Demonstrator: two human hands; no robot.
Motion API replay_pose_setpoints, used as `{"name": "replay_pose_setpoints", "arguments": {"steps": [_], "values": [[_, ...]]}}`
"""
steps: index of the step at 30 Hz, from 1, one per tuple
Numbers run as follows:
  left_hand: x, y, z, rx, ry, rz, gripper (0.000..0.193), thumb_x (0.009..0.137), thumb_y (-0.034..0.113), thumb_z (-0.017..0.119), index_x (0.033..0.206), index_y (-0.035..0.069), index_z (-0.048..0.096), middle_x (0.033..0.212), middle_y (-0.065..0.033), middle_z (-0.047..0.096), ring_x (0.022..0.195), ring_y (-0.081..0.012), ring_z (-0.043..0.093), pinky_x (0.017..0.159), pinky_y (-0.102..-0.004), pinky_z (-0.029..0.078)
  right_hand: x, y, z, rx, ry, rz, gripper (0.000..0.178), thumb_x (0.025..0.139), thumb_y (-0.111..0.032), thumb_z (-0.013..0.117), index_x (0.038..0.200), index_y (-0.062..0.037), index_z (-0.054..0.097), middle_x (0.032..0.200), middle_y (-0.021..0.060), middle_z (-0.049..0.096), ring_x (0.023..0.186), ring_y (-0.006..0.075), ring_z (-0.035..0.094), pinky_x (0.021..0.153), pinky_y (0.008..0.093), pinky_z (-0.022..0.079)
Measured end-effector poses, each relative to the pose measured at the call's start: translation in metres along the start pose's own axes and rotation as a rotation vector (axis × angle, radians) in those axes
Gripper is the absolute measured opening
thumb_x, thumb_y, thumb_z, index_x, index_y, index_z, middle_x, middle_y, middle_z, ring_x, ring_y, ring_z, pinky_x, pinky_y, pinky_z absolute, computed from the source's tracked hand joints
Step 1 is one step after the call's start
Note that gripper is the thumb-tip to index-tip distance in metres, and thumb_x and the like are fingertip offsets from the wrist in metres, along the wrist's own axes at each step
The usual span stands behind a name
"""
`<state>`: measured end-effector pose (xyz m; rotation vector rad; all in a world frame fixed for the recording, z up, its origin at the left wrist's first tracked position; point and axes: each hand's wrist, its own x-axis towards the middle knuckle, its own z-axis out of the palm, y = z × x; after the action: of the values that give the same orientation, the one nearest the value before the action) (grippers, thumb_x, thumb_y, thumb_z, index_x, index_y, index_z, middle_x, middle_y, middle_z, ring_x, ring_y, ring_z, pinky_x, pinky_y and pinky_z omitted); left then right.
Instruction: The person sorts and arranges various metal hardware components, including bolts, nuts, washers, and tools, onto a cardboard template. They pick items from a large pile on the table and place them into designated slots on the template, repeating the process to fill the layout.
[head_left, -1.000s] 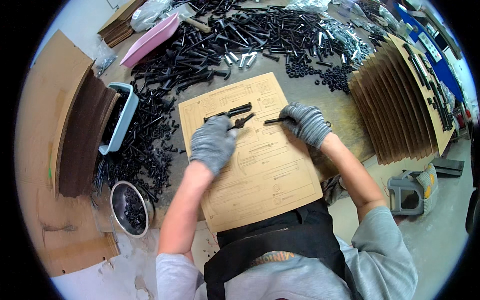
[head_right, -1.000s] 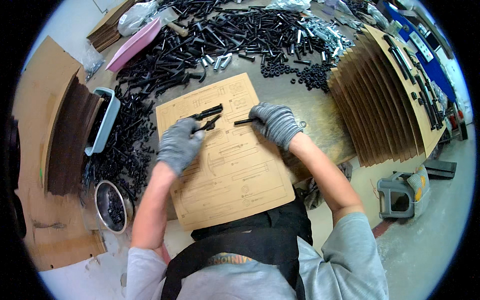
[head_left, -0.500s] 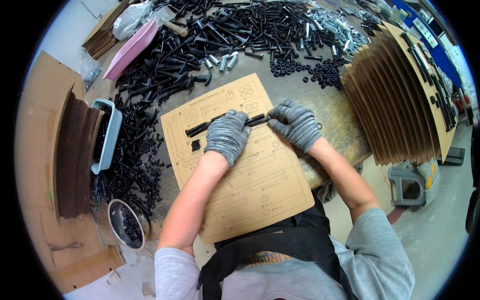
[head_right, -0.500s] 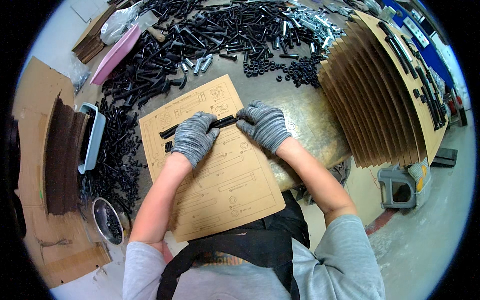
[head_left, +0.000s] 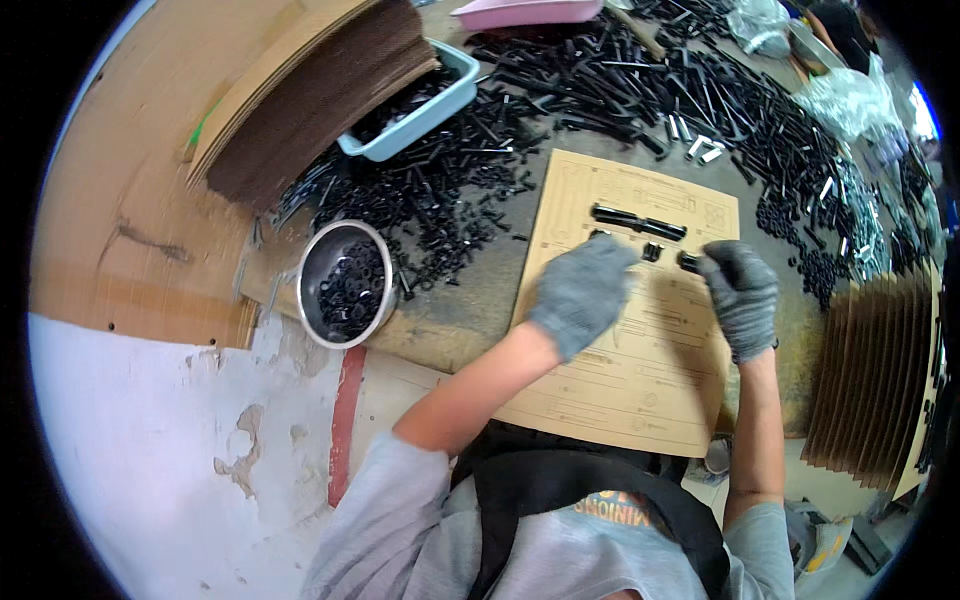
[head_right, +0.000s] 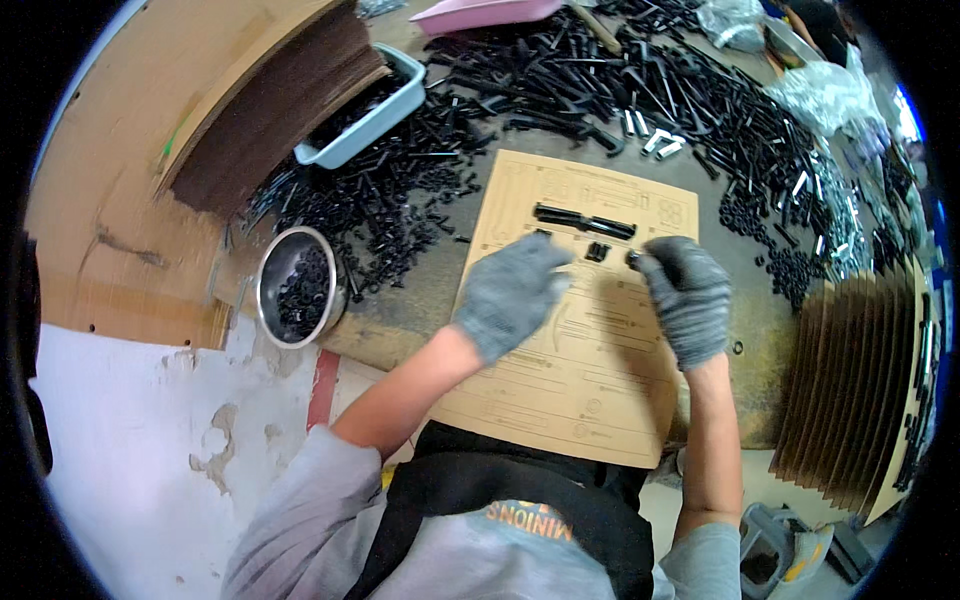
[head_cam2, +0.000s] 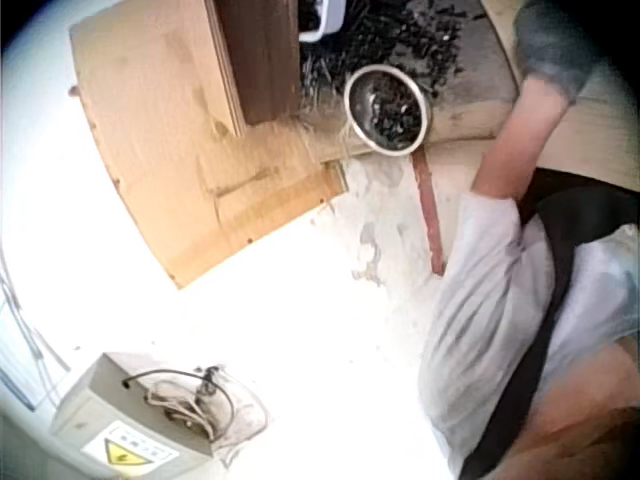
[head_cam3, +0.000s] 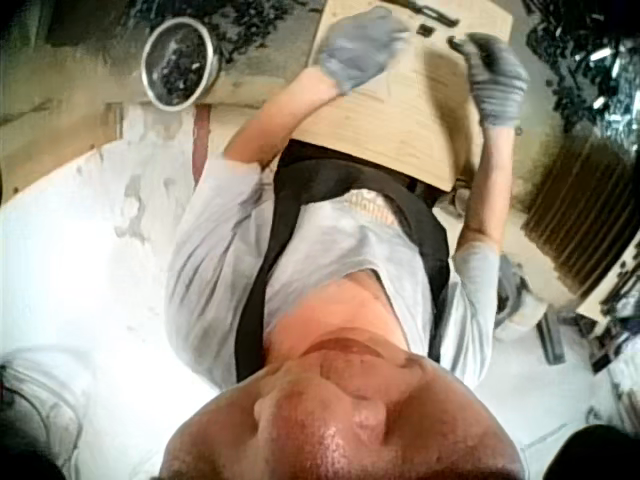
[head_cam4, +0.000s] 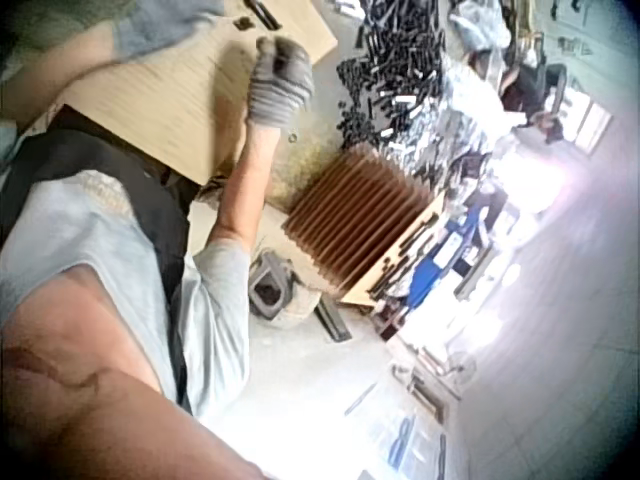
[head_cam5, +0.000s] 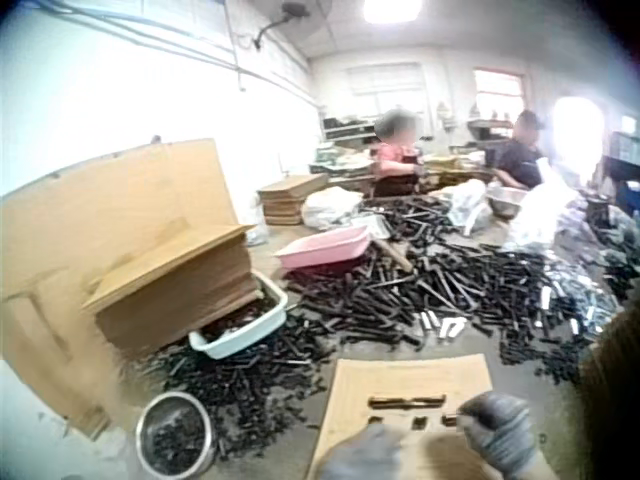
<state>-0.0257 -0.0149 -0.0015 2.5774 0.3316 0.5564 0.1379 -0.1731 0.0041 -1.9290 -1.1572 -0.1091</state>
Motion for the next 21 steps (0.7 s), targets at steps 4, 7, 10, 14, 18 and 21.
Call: {"name": "replay_pose_setpoints", "arguments": {"steps": [4, 7, 10, 14, 18, 21], "values": [[-0.107, -0.062, -0.053, 0.136, 0.251, -0.280, 0.022, 0.085, 0.014, 0.060, 0.105, 0.007, 0.064, 0.101, -0.0113, 0.065, 0.096, -0.0278, 0.062, 0.083, -0.0369, 0.050, 0.030, -0.070, 0.074, 0.152, -0.383, -0.179, 0.011, 0.082, -0.013, 0.067, 0.086, -0.0029, 0.065, 0.082, 0.0131, 0.064, 0.076, 0.0302, 0.063, 0.071, 0.0375, 0.051], [-0.158, -0.089, -0.071, 0.222, 0.241, -0.578, 0.032, 0.085, 0.016, 0.062, 0.115, 0.005, 0.062, 0.108, -0.0146, 0.066, 0.101, -0.0297, 0.062, 0.090, -0.0382, 0.047, 0.051, -0.108, 0.151, 0.065, -0.500, -0.314, 0.012, 0.084, -0.017, 0.064, 0.091, -0.0076, 0.066, 0.090, 0.0121, 0.064, 0.082, 0.0324, 0.063, 0.073, 0.0399, 0.051], [-0.173, -0.104, -0.074, 0.281, 0.266, -0.686, 0.043, 0.085, 0.021, 0.065, 0.124, 0.005, 0.059, 0.117, -0.0169, 0.063, 0.108, -0.0315, 0.059, 0.096, -0.0401, 0.044, 0.079, -0.142, 0.221, -0.104, -0.573, -0.271, 0.020, 0.086, -0.024, 0.059, 0.095, -0.0075, 0.066, 0.092, 0.0142, 0.064, 0.088, 0.0345, 0.062, 0.076, 0.0428, 0.050], [-0.158, -0.112, -0.073, 0.319, 0.281, -0.768, 0.050, 0.083, 0.033, 0.066, 0.123, 0.005, 0.059, 0.120, -0.0195, 0.060, 0.112, -0.0365, 0.056, 0.097, -0.0452, 0.042, 0.098, -0.167, 0.281, -0.370, -0.633, -0.167, 0.032, 0.081, -0.035, 0.063, 0.087, -0.0053, 0.071, 0.087, 0.0200, 0.068, 0.083, 0.0364, 0.066, 0.071, 0.0454, 0.054], [-0.153, -0.139, -0.075, 0.375, 0.177, -0.899, 0.060, 0.080, 0.040, 0.069, 0.126, 0.005, 0.055, 0.117, -0.0209, 0.061, 0.110, -0.0393, 0.056, 0.096, -0.0456, 0.043, 0.109, -0.182, 0.290, -0.421, -0.681, -0.045, 0.019, 0.081, -0.015, 0.059, 0.090, -0.0078, 0.074, 0.092, 0.0173, 0.071, 0.086, 0.0332, 0.069, 0.068, 0.0440, 0.056], [-0.140, -0.141, -0.072, 0.483, 0.257, -0.825, 0.050, 0.079, 0.047, 0.068, 0.106, 0.004, 0.064, 0.093, -0.0178, 0.067, 0.088, -0.0356, 0.063, 0.081, -0.0456, 0.047, 0.114, -0.175, 0.268, -0.308, -0.634, 0.008, 0.033, 0.078, -0.033, 0.062, 0.093, -0.0061, 0.073, 0.093, 0.0182, 0.070, 0.088, 0.0344, 0.068, 0.073, 0.0452, 0.054]]}}
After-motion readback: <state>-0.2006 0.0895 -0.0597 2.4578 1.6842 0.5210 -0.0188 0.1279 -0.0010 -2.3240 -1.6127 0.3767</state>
